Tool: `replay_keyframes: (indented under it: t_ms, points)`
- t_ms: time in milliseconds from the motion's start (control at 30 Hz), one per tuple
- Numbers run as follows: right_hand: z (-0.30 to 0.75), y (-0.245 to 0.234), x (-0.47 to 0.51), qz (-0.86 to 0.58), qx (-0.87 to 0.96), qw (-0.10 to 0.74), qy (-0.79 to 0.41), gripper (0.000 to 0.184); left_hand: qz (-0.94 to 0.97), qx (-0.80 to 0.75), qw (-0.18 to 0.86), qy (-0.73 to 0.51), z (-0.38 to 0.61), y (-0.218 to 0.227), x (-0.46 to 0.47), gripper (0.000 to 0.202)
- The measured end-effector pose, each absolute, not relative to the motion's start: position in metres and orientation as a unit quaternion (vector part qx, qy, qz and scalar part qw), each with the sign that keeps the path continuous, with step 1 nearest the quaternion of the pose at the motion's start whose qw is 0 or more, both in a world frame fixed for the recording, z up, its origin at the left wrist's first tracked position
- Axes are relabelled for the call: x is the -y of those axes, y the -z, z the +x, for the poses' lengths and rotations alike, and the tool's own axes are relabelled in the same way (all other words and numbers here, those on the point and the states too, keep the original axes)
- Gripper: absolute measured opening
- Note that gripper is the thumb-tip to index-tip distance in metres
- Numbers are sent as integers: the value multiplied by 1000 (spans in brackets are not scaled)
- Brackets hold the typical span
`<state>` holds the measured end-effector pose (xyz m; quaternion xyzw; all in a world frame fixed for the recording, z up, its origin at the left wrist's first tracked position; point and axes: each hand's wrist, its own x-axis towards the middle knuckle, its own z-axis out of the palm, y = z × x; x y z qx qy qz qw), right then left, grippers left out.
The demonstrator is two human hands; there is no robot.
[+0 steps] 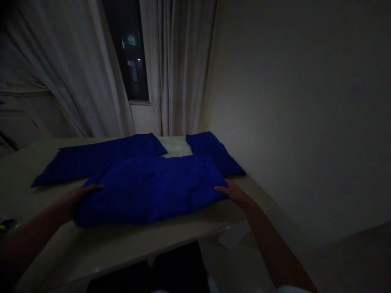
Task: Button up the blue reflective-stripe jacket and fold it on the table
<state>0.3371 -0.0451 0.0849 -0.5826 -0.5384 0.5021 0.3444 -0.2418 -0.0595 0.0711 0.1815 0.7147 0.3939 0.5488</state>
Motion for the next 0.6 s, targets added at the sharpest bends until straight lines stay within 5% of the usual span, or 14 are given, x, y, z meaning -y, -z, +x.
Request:
replay_keyframes:
  t_ms: [100,300,600]
  points:
    - [384,-115,87,-561,557,309,-530,69,89,-711,597,-360,-255,-56,103,52]
    - [401,-98,124,-616,468,260,-577,56,240,-647,579,-434,-237,-39,150,60]
    - [373,-70,122,-635,589,273,-419,67,363,-647,556,-374,-187,-58,138,88]
